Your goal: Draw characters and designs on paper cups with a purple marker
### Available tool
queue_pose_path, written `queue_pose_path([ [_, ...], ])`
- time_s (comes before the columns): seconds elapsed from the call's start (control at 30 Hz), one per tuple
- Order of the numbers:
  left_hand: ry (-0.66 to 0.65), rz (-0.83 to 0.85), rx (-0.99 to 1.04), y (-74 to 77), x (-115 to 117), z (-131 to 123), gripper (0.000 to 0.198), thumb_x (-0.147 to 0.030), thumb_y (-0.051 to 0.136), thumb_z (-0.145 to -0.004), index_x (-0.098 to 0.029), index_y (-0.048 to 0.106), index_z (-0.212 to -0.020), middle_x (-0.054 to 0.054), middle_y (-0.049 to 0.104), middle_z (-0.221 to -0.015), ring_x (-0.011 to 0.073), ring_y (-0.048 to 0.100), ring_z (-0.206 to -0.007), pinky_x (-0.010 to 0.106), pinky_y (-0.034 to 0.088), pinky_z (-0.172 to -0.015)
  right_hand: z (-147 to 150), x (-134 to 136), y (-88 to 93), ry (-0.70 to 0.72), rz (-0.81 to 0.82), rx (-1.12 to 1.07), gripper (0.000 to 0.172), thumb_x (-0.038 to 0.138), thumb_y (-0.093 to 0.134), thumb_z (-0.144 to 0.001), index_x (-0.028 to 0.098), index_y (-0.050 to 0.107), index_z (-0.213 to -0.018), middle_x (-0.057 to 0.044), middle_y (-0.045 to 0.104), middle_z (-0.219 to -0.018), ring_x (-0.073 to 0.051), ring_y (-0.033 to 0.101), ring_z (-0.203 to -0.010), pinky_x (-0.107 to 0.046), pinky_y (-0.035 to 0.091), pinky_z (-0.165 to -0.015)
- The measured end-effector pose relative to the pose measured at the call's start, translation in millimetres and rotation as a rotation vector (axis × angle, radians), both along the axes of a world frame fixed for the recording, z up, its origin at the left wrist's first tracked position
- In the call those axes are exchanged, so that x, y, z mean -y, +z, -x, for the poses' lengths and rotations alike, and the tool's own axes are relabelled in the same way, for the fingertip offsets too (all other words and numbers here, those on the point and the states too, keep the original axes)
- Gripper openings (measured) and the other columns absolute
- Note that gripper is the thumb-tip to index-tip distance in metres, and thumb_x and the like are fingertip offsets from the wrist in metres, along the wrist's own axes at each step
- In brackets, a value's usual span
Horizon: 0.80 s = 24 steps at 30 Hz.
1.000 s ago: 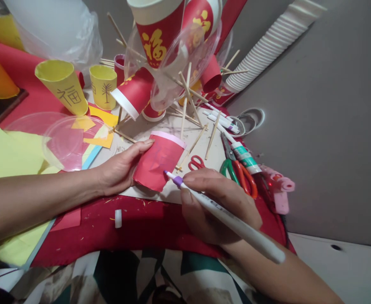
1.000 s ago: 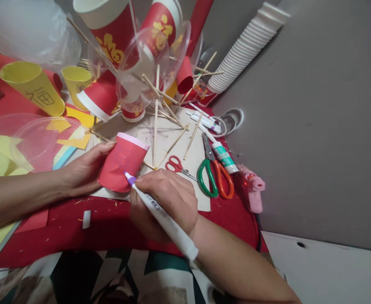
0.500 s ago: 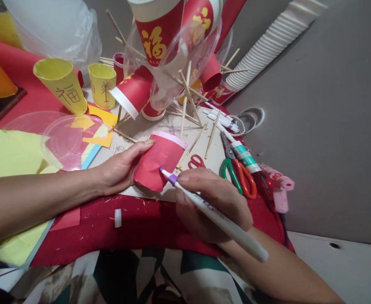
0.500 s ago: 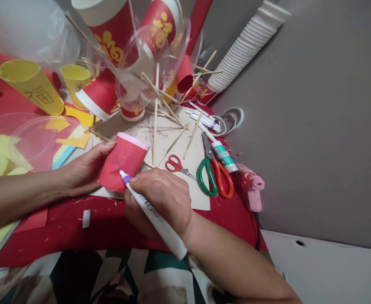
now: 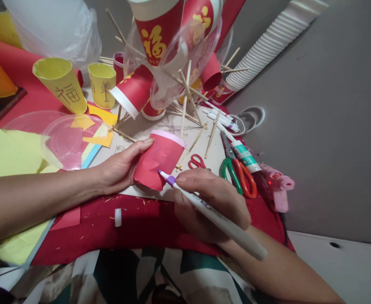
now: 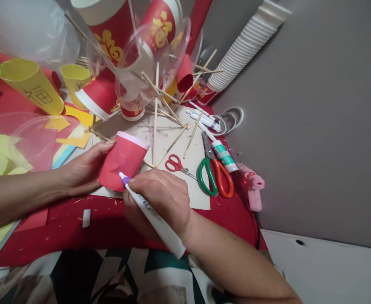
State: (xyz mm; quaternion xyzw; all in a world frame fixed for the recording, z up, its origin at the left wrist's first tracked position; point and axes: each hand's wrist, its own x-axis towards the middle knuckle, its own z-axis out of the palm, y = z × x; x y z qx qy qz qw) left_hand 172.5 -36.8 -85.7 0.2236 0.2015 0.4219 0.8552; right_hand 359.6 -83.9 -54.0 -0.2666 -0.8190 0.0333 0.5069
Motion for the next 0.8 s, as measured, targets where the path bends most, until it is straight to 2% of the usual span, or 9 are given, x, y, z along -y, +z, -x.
queue_pose_path([
  [0.13,0.020,-0.005,-0.023,2.2,0.6,-1.1,0.020,-0.028,0.064,-0.101,-0.015,0.077,-0.093,0.003,0.081,-0.084,0.0142,0.073,-0.072,0.023,0.056,-0.078,-0.2,-0.3,-0.4,-0.014,-0.002,0.010,0.027,0.005,0.068,-0.081,0.022,0.063,-0.102,-0.002,0.074,-0.074,-0.016,0.074,-0.062,-0.025,0.064,-0.058],
  [0.27,0.033,-0.003,-0.073,4.3,0.9,-0.9,0.024,-0.029,0.061,-0.102,-0.015,0.078,-0.093,0.004,0.081,-0.084,0.0167,0.074,-0.071,0.029,0.059,-0.085,-0.1,0.6,0.3,-0.035,-0.008,-0.016,0.024,0.004,0.066,-0.082,0.022,0.063,-0.098,-0.002,0.073,-0.074,-0.015,0.072,-0.060,-0.025,0.063,-0.053],
  [0.43,0.018,-0.005,-0.105,4.4,0.4,0.5,0.030,-0.033,0.058,-0.103,-0.012,0.079,-0.099,0.008,0.082,-0.088,0.0190,0.075,-0.073,0.029,0.062,-0.078,-1.2,1.9,0.7,-0.047,0.024,-0.019,0.025,0.002,0.066,-0.079,0.021,0.062,-0.095,-0.002,0.073,-0.073,-0.015,0.072,-0.059,-0.025,0.063,-0.055],
  [0.6,0.009,-0.031,-0.107,2.9,-0.4,1.2,0.029,-0.038,0.063,-0.100,-0.013,0.079,-0.101,0.010,0.083,-0.094,0.0213,0.077,-0.081,0.031,0.061,-0.082,-1.2,1.1,1.8,-0.061,-0.003,-0.025,0.026,0.000,0.066,-0.077,0.021,0.063,-0.092,-0.003,0.071,-0.071,-0.018,0.070,-0.056,-0.028,0.061,-0.051],
  [0.8,0.029,-0.047,-0.102,2.3,-0.4,1.3,0.023,-0.037,0.073,-0.094,-0.015,0.078,-0.097,0.006,0.082,-0.088,0.0177,0.075,-0.076,0.026,0.061,-0.078,-0.6,4.0,4.3,-0.110,0.025,-0.034,0.026,0.001,0.065,-0.078,0.023,0.064,-0.092,-0.002,0.070,-0.070,-0.018,0.068,-0.054,-0.029,0.058,-0.048],
])
